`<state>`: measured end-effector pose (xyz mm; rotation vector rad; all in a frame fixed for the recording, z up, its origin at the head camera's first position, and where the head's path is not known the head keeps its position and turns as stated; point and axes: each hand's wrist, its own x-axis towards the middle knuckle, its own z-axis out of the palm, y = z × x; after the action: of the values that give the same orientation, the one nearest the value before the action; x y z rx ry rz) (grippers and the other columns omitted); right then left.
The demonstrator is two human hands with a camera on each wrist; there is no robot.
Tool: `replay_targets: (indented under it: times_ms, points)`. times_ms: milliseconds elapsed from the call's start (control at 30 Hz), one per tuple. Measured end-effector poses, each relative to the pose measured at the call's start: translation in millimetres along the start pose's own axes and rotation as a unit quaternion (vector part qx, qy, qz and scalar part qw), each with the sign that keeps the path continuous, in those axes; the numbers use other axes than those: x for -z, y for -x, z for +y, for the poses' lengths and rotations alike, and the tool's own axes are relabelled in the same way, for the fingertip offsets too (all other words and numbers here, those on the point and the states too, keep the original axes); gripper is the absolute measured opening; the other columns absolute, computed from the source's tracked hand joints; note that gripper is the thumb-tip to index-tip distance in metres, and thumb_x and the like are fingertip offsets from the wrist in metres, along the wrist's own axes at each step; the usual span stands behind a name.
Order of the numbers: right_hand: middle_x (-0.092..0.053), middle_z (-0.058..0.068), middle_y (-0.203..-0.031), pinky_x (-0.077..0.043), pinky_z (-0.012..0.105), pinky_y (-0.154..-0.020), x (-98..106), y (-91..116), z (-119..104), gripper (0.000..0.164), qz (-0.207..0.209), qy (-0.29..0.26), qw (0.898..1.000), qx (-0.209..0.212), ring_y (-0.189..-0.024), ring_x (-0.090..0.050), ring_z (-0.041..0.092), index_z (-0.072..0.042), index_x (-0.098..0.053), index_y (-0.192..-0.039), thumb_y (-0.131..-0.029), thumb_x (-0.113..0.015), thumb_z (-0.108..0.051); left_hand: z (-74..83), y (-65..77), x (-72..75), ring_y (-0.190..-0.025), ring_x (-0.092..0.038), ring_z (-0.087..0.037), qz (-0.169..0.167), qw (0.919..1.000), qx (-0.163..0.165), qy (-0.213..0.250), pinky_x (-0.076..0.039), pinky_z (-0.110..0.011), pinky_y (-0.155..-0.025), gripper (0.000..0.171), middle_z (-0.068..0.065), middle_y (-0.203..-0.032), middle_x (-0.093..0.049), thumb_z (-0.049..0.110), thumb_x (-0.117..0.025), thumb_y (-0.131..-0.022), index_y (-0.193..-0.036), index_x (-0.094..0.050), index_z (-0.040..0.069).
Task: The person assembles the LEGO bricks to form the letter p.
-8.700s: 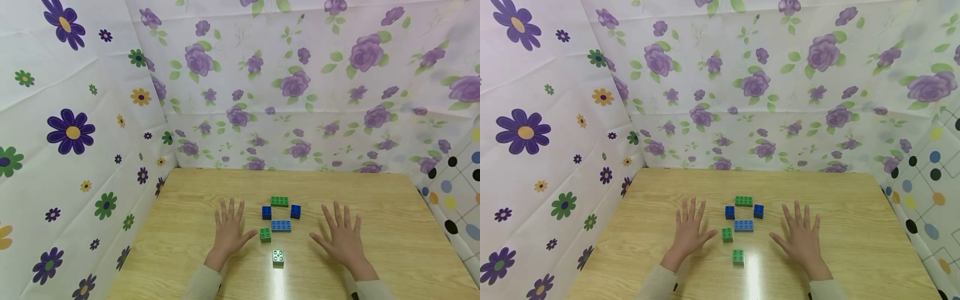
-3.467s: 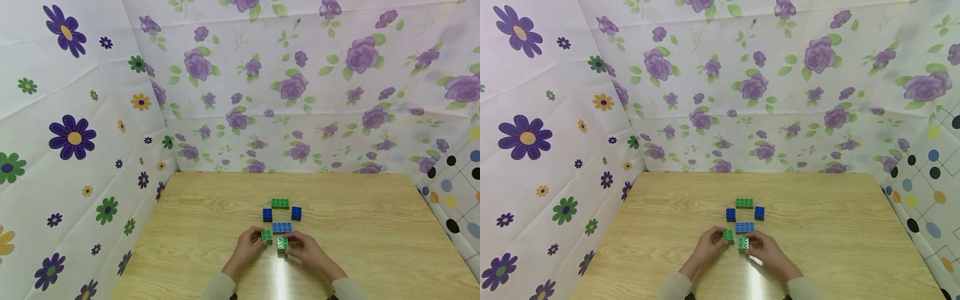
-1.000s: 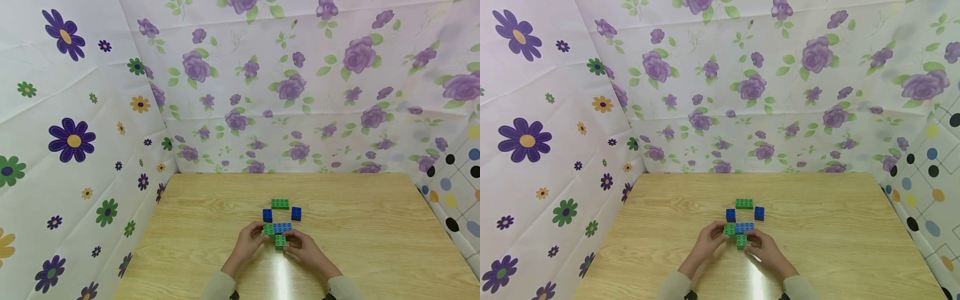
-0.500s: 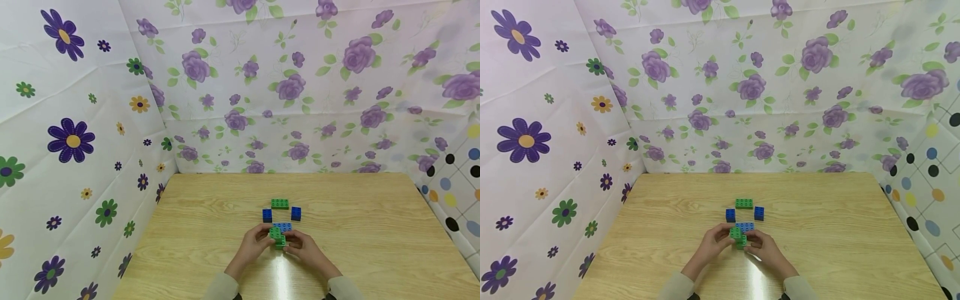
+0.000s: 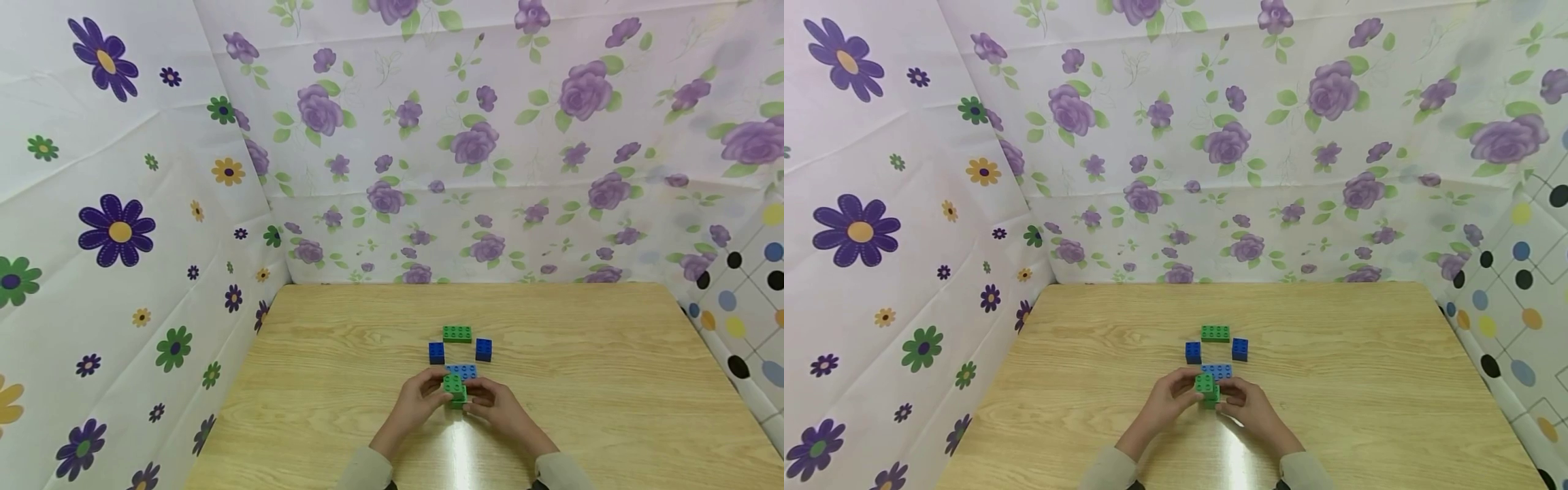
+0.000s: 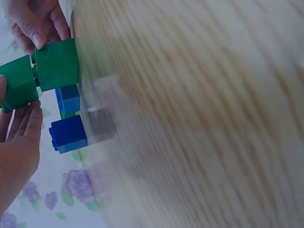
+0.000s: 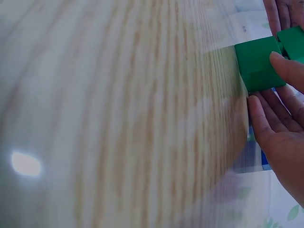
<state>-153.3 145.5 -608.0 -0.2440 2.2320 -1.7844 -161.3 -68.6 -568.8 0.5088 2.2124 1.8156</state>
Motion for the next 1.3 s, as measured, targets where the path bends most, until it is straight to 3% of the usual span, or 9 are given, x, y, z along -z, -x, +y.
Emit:
replay_targets:
  times_ms: [267, 1300]
  points:
    - [-0.057, 0.018, -0.127, -0.054, 0.028, -0.092, -0.7, -1.1, 2.3, 0.05, 0.004, -0.001, 1.0, 0.0, -0.116, -0.057, 0.033, 0.001, -0.055, -0.127, -0.085, -0.075, -0.017, -1.0, -0.1, -1.3, -0.122, -0.054, -0.022, -0.008, 0.9999, 0.011, -0.006, -0.044, -0.027, -0.105, 0.037, -0.007, -0.132, -0.056, 0.008, -0.068, -0.089, -0.125, -0.06, 0.009]
    - [-0.057, 0.022, -0.126, -0.055, 0.026, -0.088, 1.2, 0.9, -0.3, 0.051, -0.007, -0.024, 1.0, 0.009, -0.114, -0.058, 0.033, 0.005, -0.053, -0.128, -0.085, -0.074, -0.014, 0.8, -2.2, -2.2, -0.114, -0.059, -0.019, -0.016, 0.9969, -0.007, -0.077, -0.048, -0.032, -0.102, 0.033, -0.001, -0.122, -0.061, 0.011, -0.068, -0.09, -0.122, -0.061, 0.013]
